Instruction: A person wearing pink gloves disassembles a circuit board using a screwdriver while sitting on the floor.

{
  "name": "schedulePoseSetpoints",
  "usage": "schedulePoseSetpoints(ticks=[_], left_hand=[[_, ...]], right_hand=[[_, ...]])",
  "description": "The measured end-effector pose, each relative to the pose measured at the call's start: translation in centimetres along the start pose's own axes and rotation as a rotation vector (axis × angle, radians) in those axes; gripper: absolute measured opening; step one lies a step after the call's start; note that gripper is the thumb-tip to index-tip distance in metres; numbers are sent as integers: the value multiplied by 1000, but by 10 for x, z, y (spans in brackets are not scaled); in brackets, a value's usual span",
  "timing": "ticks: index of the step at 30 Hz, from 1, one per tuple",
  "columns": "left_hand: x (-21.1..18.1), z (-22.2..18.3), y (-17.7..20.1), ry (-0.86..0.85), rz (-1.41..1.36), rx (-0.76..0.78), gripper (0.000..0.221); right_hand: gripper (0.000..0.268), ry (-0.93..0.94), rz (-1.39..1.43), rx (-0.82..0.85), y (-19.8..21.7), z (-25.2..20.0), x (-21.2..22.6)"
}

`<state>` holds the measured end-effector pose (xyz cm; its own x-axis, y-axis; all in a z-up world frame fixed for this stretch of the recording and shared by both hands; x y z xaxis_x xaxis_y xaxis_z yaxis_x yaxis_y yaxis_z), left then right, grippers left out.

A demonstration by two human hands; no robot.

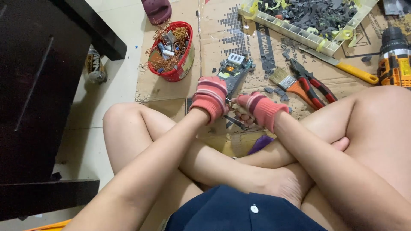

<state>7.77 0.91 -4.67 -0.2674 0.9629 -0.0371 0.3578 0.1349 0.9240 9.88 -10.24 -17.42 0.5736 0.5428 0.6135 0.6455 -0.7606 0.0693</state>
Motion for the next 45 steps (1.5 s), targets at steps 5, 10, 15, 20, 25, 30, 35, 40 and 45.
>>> schedulePoseSetpoints(ticks=[5, 10, 15, 20, 25, 30, 35, 40, 45], left_hand=[[9, 11, -20, 91, -18, 17, 69], [19, 20, -34, 157, -31, 23, 66], [24, 36, -44, 213, -35, 35, 62], [26, 54, -54, 282, -24, 52, 58], [12, 73, -68, 321, -9, 69, 55], [0, 89, -85, 367, 16, 88, 52], [-5, 113, -87, 428, 52, 103, 49], [11, 130, -93, 476, 78, 119, 47], [51, 251, -173, -353, 434, -20, 27]], right_hand=[[25, 23, 7, 38, 2, -2, 7], [26, 3, 14, 39, 7, -12, 7], [29, -12, 7, 84, 10, -16, 8], [18, 18, -21, 6, 10, -3, 8], [19, 55, -7, -97, 19, 14, -1], [24, 127, -307, -220, 11, -46, 25], [46, 257, -630, -270, 11, -40, 32], [48, 261, -676, -249, 8, -63, 40], [50, 288, -681, -222, 6, -68, 41]])
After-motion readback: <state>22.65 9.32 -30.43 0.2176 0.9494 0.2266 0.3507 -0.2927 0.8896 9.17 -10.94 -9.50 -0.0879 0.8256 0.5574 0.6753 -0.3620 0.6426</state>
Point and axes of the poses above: each hand's wrist, its own z-axis towards the middle knuckle, its own y-axis out of the back of the hand, x = y × z, the point moved 8 cm from there along z, towards the middle knuckle, and after that the axes turned 4 degrees about -z, right-handed, at the moved point
